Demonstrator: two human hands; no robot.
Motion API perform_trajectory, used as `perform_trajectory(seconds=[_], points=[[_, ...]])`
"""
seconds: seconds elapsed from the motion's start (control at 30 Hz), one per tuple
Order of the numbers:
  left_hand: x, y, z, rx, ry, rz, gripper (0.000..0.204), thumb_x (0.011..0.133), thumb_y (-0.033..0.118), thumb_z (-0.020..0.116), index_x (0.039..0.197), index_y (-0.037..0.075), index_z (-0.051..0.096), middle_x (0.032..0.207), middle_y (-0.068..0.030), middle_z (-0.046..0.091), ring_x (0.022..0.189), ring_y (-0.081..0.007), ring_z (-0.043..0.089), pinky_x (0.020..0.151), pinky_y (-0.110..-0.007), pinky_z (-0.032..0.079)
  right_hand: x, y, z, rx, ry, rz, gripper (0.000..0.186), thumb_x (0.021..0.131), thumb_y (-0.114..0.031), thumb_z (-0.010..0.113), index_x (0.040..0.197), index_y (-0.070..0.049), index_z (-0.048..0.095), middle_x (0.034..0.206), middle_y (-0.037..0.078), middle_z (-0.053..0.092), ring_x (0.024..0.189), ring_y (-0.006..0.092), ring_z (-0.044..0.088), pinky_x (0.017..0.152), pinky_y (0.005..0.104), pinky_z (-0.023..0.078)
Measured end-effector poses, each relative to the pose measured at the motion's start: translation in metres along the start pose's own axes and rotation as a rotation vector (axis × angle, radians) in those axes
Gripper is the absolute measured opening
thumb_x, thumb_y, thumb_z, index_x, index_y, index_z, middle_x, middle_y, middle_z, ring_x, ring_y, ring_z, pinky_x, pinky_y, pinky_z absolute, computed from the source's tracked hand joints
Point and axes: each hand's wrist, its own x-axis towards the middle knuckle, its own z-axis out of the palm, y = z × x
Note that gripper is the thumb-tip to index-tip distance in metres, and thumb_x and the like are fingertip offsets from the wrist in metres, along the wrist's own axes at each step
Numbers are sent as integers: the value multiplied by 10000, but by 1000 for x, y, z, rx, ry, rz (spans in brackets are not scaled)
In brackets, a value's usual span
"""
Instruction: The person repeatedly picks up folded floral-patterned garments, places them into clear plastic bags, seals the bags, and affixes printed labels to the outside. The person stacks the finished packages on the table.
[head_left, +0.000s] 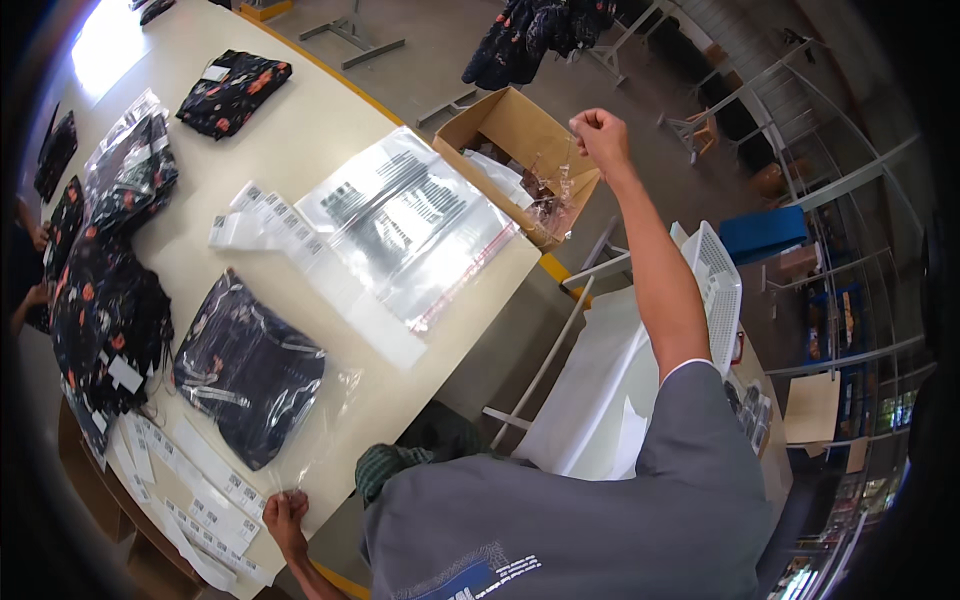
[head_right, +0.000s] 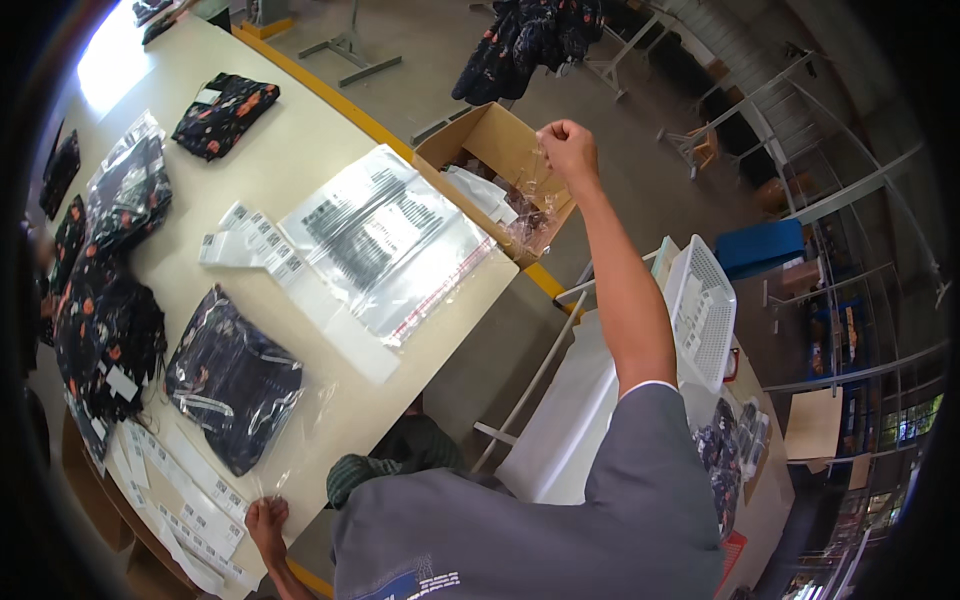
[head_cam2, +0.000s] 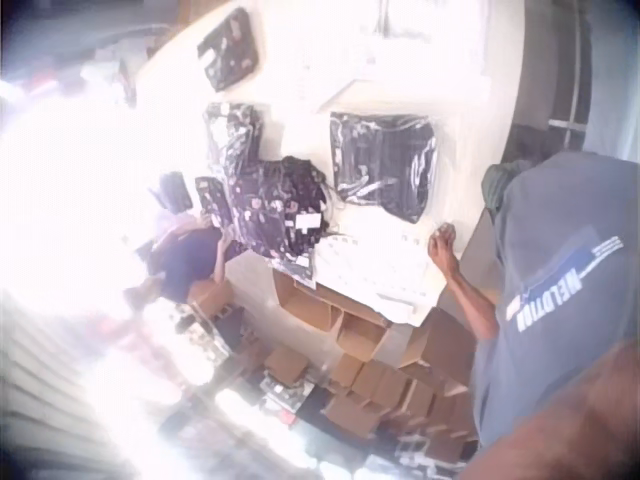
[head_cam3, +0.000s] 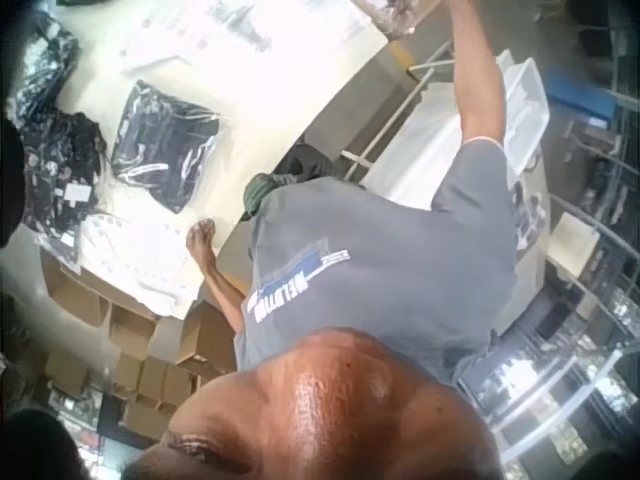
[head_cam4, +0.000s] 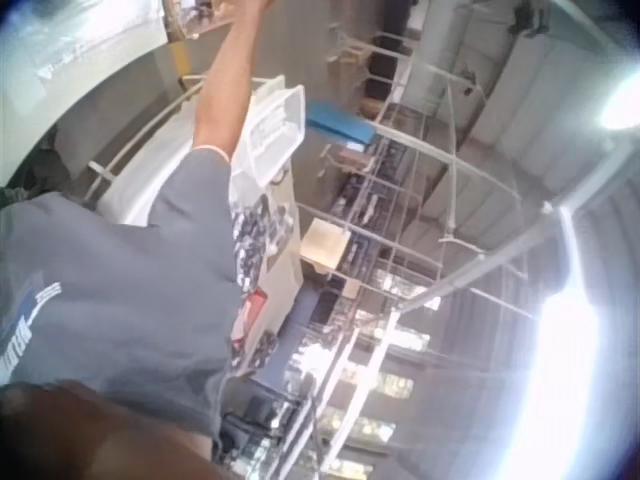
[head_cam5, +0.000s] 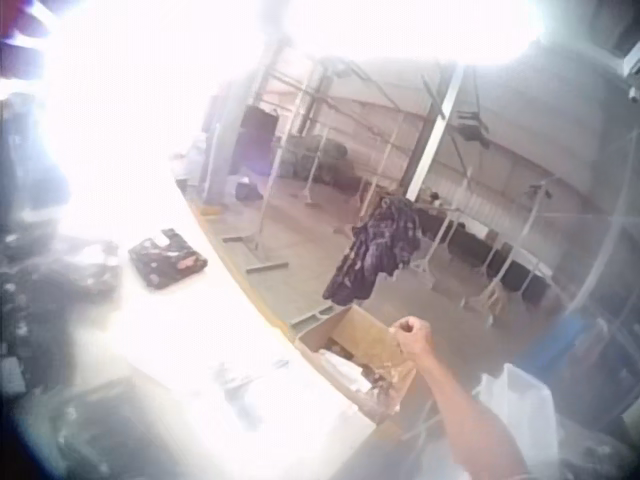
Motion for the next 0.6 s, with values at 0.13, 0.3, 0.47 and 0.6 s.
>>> perform_trajectory(seconds=[0.13, 0.3, 0.47, 0.6], points=[[-4, -11, 3, -9, 90, 46, 235, 1024, 248, 568, 924, 43, 621, 863, -71, 680, 787, -151, 668, 719, -251, 559, 86, 40, 8, 4, 56, 74, 59, 879, -81, 686, 889, -33, 653, 723, 14, 639, 593, 88, 608, 500, 249, 500], [-10, -6, 18, 40, 269, -12, 174, 985, 210, 540, 915, 77, 628, 846, -43, 670, 742, -135, 647, 665, -223, 518, 156, 102, 25, -85, 109, -53, 32, 867, -57, 669, 879, -47, 641, 746, 25, 660, 630, 83, 649, 487, 261, 494], [-4, -7, 21, 73, 304, -22, 191, 973, 224, 510, 899, 91, 625, 827, -27, 660, 699, -121, 619, 644, -228, 501, 153, 187, 47, -529, 25, -131, 202, 822, -95, 655, 1013, -30, 643, 851, 104, 705, 787, 241, 703, 681, 365, 555], [-7, -9, 19, 85, 307, 7, 218, 980, 248, 511, 886, 82, 617, 810, -33, 657, 694, -125, 620, 639, -234, 500, 125, 184, 49, -597, 87, -17, 445, 804, -126, 623, 1238, -42, 582, 1037, 153, 697, 985, 363, 670, 881, 421, 523]])
